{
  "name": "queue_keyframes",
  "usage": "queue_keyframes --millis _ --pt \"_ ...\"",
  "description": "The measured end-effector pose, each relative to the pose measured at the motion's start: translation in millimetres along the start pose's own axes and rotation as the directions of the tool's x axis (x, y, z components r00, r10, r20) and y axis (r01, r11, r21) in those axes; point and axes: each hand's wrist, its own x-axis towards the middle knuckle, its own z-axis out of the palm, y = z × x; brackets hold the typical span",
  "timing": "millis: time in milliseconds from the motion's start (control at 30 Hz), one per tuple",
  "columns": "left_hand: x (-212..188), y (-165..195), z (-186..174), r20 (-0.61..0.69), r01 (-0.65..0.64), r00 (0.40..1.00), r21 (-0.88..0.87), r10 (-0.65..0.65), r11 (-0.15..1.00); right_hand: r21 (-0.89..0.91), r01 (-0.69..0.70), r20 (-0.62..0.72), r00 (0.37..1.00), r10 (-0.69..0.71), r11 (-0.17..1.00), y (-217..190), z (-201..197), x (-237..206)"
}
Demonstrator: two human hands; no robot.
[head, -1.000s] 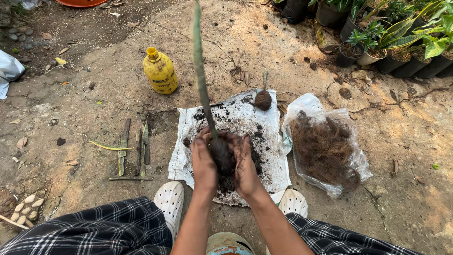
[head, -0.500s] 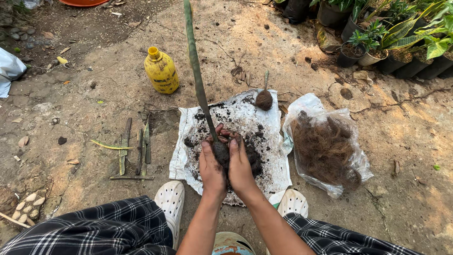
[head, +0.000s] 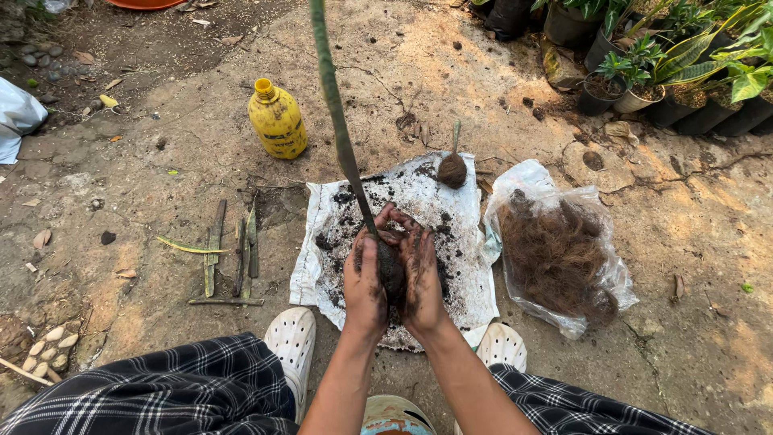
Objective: The person wraps a long plant cutting with dark soil and fibrous material by hand. They repeatedly add soil and press it around the base of the cutting to form a compact ball.
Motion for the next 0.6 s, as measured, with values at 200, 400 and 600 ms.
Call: queue_keyframes --millis 200,400,600 --pt "0 3 -2 0.133 -0.273 0.930 0.874 0.341 0.402 0.036 -0.241 -0.059 0.968 0.243 0.970 -2 -4 0" --pt "-5 10 4 0.101 -0.223 0.954 0.870 0.284 0.440 -0.489 0.046 -0.070 0.993 -0.092 0.871 1 -20 9" --pt "-1 9 2 0.029 -0.147 0.971 0.853 0.236 0.500 -0.534 -0.163 -0.260 0.965 0.022 0.830 13 -24 4"
